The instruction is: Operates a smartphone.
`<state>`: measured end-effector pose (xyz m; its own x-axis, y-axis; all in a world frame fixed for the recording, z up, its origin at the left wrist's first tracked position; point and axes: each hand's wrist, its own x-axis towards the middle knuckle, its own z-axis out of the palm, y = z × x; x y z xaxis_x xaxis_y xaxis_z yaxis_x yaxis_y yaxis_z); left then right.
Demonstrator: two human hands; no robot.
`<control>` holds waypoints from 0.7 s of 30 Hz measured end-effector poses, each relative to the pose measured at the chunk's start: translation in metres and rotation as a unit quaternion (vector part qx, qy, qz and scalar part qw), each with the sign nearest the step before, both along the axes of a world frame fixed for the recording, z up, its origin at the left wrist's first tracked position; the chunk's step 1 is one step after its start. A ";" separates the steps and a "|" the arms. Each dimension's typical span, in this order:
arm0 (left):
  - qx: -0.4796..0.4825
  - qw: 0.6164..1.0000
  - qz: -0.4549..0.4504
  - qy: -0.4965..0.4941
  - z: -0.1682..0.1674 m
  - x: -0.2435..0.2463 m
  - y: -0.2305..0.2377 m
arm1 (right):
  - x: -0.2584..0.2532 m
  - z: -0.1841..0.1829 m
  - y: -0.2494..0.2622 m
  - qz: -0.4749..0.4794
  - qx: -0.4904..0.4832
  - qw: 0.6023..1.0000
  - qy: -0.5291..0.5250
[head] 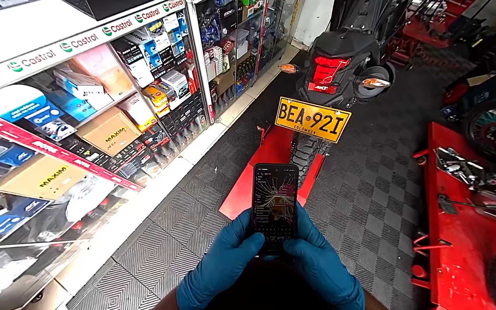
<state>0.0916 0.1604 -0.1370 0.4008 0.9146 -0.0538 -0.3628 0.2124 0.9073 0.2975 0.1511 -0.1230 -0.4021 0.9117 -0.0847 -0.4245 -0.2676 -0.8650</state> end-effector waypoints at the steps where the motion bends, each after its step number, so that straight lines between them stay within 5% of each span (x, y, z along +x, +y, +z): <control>1: -0.001 1.000 0.001 -0.002 0.000 0.000 0.000 | 0.000 0.000 0.000 0.001 0.001 1.000 0.001; 21: -0.006 1.000 0.000 -0.015 0.002 0.007 0.001 | -0.002 0.006 -0.001 -0.016 -0.003 1.000 -0.018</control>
